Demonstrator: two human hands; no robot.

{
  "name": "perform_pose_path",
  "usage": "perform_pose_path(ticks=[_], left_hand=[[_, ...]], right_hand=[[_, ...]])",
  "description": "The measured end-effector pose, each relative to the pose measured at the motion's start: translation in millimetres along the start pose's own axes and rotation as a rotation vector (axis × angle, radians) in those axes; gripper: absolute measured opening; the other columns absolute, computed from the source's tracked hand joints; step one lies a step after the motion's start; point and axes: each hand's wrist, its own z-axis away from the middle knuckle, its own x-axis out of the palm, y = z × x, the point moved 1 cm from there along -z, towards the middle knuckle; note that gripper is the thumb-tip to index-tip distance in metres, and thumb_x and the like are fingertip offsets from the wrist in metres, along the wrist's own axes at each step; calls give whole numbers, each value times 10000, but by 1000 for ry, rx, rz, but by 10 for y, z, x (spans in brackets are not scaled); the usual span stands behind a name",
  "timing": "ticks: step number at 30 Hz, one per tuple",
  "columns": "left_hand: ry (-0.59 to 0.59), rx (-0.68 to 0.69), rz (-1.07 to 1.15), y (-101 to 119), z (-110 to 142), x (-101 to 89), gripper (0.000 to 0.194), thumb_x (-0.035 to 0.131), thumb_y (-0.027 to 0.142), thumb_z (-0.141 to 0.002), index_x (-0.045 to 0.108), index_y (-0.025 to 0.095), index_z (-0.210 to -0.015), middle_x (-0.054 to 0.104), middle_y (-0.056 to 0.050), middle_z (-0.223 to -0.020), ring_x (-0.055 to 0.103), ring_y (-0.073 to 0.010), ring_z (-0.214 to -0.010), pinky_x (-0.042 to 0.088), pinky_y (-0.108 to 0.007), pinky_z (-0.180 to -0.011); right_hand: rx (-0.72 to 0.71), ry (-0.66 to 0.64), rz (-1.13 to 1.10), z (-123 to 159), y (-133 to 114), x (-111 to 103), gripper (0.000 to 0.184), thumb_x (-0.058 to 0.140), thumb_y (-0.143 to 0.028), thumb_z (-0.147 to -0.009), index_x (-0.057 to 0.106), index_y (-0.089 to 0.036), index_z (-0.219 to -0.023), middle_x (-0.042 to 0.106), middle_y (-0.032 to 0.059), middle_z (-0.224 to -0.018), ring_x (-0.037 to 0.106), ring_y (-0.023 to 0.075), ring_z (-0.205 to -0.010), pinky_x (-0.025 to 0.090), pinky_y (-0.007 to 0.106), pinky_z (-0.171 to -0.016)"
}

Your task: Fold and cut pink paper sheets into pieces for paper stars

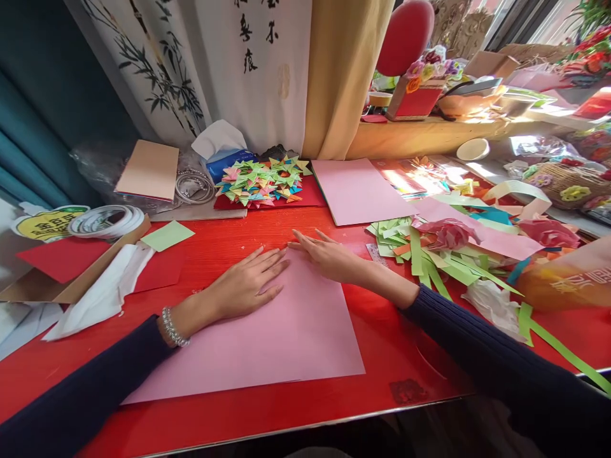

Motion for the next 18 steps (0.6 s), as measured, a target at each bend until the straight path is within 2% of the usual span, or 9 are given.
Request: perform_pose_path(ticks=[4, 7, 9, 11, 14, 18], left_hand=[[4, 1, -3, 0, 7, 2, 546, 305, 441, -976, 323, 172, -1452, 295, -95, -1517, 235, -233, -1421, 190, -461, -1176], [17, 8, -3, 5, 11, 7, 545, 313, 440, -975, 339, 167, -1445, 286, -94, -1519, 227, -236, -1424, 193, -457, -1175], [33, 9, 1, 11, 5, 9, 538, 326, 434, -973, 351, 168, -1440, 307, -94, -1511, 238, -231, -1421, 189, -452, -1177], [36, 8, 1, 21, -7, 11, 536, 330, 425, -973, 345, 167, -1442, 309, -95, -1509, 245, -230, -1419, 179, -455, -1178], [31, -8, -1, 39, 5, 4, 544, 321, 416, -976, 310, 162, -1457, 288, -92, -1516, 243, -232, -1419, 170, -460, -1180], [-2, -37, 17, 55, 266, -23, 536, 305, 376, -984, 252, 172, -1477, 290, -65, -1517, 261, -207, -1413, 174, -412, -1187]], right_hand=[[-13, 62, 86, 15, -43, -35, 478, 258, -76, -928, 401, -56, -1385, 336, 184, -1483, 397, 253, -1345, 204, 601, -1122], [-51, 137, 143, -3, -139, -52, 497, 263, -75, -932, 316, -5, -1422, 335, 191, -1484, 371, 259, -1360, 98, 618, -1140], [-65, 139, 149, 0, -178, -43, 515, 272, -92, -939, 260, 2, -1445, 375, 185, -1466, 358, 249, -1368, 62, 608, -1149], [-58, 125, 159, 8, -186, -27, 520, 291, -95, -935, 273, -11, -1448, 405, 181, -1450, 370, 247, -1362, 64, 590, -1159], [-49, 124, 207, 6, -166, -12, 485, 295, -67, -921, 403, -35, -1393, 393, 177, -1458, 421, 260, -1327, 81, 574, -1166], [-39, 140, 235, -9, -148, -14, 427, 268, -161, -979, 513, -74, -1317, 419, 159, -1447, 457, 275, -1298, 129, 589, -1154]])
